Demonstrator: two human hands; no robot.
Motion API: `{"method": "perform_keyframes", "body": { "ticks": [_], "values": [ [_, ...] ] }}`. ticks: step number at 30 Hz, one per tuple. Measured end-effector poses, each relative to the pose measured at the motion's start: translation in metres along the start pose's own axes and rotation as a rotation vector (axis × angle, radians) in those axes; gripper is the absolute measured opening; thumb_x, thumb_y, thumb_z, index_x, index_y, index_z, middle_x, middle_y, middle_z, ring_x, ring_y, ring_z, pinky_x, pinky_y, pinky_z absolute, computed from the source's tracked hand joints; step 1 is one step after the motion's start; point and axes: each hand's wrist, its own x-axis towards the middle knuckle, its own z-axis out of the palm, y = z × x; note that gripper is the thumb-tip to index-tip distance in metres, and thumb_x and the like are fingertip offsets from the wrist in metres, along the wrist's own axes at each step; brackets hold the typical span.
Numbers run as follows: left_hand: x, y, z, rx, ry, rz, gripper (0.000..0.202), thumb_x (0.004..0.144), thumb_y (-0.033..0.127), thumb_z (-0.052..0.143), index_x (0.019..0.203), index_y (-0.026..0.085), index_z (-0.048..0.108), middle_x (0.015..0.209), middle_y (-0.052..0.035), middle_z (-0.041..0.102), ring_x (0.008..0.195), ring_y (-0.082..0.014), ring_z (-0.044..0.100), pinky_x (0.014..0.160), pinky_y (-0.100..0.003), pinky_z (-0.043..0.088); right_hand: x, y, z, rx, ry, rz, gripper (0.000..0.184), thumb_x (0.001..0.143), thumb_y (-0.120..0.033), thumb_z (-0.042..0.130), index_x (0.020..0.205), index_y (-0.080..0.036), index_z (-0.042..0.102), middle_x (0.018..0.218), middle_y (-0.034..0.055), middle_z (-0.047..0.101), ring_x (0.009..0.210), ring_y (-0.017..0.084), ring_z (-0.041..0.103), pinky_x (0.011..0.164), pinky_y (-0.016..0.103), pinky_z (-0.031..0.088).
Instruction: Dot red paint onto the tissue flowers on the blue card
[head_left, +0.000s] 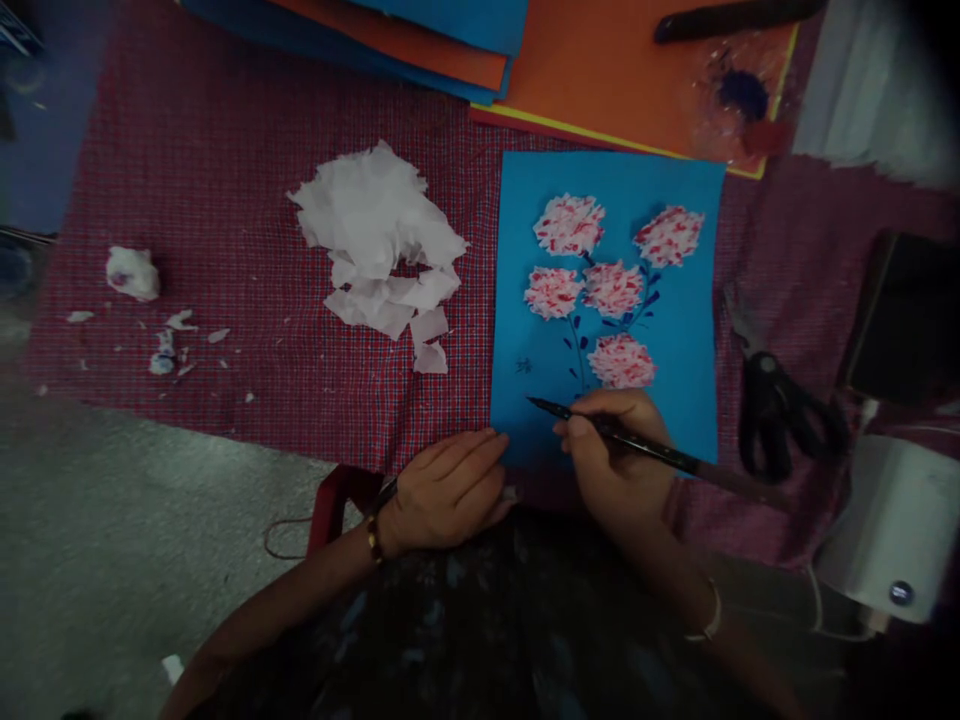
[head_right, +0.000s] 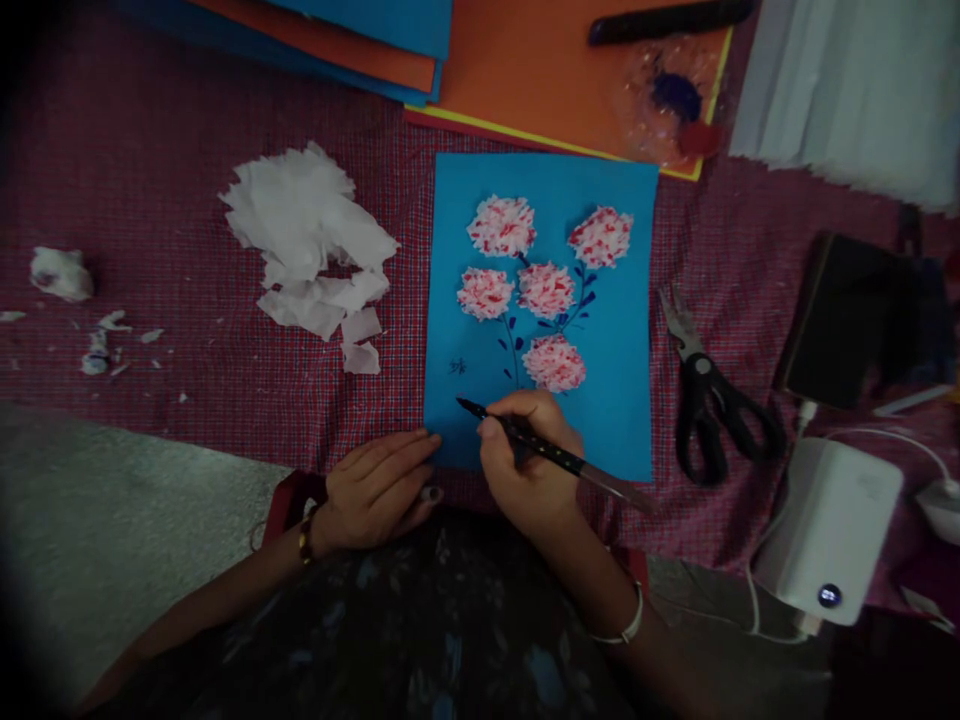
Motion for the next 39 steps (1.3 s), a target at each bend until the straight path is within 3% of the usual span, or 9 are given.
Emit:
{"method": "perform_keyframes", "body": {
  "ticks": [6,39],
  "values": [
    [-0.0005,0.0006,0.0007,0.038,0.023,0.009,0.018,0.083,0.031,0.062,0.087,0.014,0.063,0.107,-0.0068,0.071,0.088,-0.0208,0.068,0.076,-0.031,0.056,0.0016,0.0039,0.0032,-0.060,-0.041,-0.044,0.007,0.081,-0.021,0.062,0.087,-0.024,0.060,0.079,-0.0014,0.062,0.066,0.013,0.063,0.054,0.027,0.049],
    [0.0006,0.0009,-0.0002,0.045,0.024,0.003,0.018,0.083,0.031,0.061,0.087,0.014,0.063,0.107,-0.0067,0.070,0.090,-0.0197,0.066,0.078,-0.031,0.056,0.0043,0.0034,0.0044,-0.094,-0.057,0.011,0.006,0.083,-0.025,0.061,0.087,-0.023,0.059,0.075,-0.0013,0.062,0.064,0.012,0.062,0.055,0.027,0.049]
  ]
}}
